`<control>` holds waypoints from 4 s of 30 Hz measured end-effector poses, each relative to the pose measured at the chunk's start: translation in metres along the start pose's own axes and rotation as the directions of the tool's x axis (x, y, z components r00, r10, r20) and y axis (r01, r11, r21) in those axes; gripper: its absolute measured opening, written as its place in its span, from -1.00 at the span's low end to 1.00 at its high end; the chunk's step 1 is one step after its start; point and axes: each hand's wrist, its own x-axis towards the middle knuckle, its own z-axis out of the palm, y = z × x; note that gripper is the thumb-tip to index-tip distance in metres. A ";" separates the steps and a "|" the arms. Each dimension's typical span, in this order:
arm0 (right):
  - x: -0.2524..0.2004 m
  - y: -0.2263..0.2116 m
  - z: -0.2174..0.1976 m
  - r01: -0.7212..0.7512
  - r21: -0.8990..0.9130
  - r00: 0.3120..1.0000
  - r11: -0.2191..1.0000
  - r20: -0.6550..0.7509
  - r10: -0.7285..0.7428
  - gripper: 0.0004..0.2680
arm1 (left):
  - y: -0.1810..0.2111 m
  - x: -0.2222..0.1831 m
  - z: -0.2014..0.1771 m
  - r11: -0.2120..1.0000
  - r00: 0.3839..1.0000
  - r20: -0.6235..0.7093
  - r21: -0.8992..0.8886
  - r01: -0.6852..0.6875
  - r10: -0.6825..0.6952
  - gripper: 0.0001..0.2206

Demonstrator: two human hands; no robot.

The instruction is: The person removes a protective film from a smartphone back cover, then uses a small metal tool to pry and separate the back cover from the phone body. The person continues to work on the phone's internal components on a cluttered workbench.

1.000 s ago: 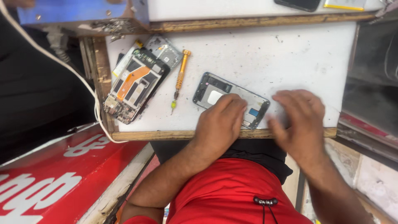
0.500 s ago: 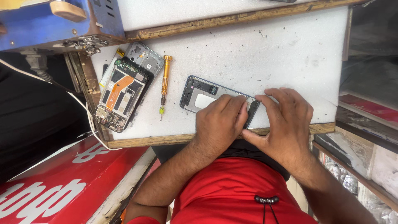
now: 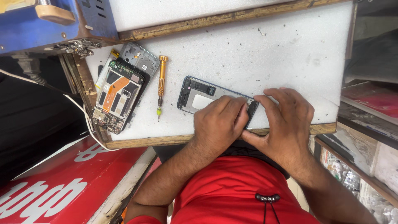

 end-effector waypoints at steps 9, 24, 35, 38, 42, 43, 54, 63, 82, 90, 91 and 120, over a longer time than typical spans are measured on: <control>-0.001 0.000 0.002 0.015 -0.009 1.000 1.000 -0.013 -0.015 -0.33 | 0.003 0.001 0.011 0.997 0.998 -0.032 0.051 0.062 -0.060 -0.88; -0.002 -0.003 -0.002 0.000 -0.034 1.000 0.999 0.011 0.001 -0.34 | -0.016 -0.006 0.010 0.989 0.984 -0.104 0.016 0.150 -0.147 -0.92; -0.004 0.000 0.002 0.017 -0.037 1.000 0.999 -0.009 -0.017 -0.35 | -0.004 -0.004 0.004 0.999 0.995 -0.096 0.041 -0.032 0.036 -0.91; -0.003 0.000 0.002 0.010 -0.036 1.000 0.999 -0.004 -0.011 -0.35 | -0.003 -0.003 0.003 0.998 0.995 -0.085 0.051 -0.045 0.050 -0.90; -0.003 0.001 0.002 0.016 -0.039 1.000 0.999 -0.005 -0.017 -0.36 | -0.002 -0.003 0.007 0.998 0.996 -0.074 0.052 -0.038 0.042 -0.89; -0.003 0.002 0.002 0.012 -0.035 1.000 0.999 -0.001 -0.012 -0.37 | -0.002 -0.003 0.008 0.998 0.996 -0.083 0.056 -0.033 0.037 -0.90; -0.001 -0.003 -0.002 0.021 -0.028 1.000 0.999 0.010 -0.020 -0.32 | -0.034 0.000 -0.014 0.957 0.964 -0.188 0.187 0.222 -0.187 -0.93; 0.016 -0.007 -0.024 0.051 -0.101 0.995 0.994 0.087 -0.043 -0.60 | -0.039 -0.033 -0.055 0.996 0.981 -0.172 -0.021 0.090 -0.093 -0.91; 0.117 -0.050 -0.031 0.264 0.100 0.952 0.959 0.133 -0.276 -0.87 | -0.036 -0.054 -0.054 0.990 0.998 -0.055 -0.136 0.022 -0.029 -0.85; 0.118 -0.058 -0.029 0.297 -0.081 0.921 0.951 0.285 -0.264 -0.88 | -0.038 -0.055 -0.053 0.986 0.998 -0.050 -0.167 0.025 -0.033 -0.84; 0.121 -0.060 -0.028 0.299 -0.107 0.917 0.948 0.306 -0.255 -0.87 | -0.039 -0.055 -0.052 0.986 0.998 -0.049 -0.165 0.028 -0.036 -0.84; 0.065 -0.022 -0.009 0.177 0.040 0.984 0.983 0.021 -0.177 -0.94 | -0.029 -0.007 -0.033 0.997 0.992 -0.094 -0.018 0.079 -0.080 -0.86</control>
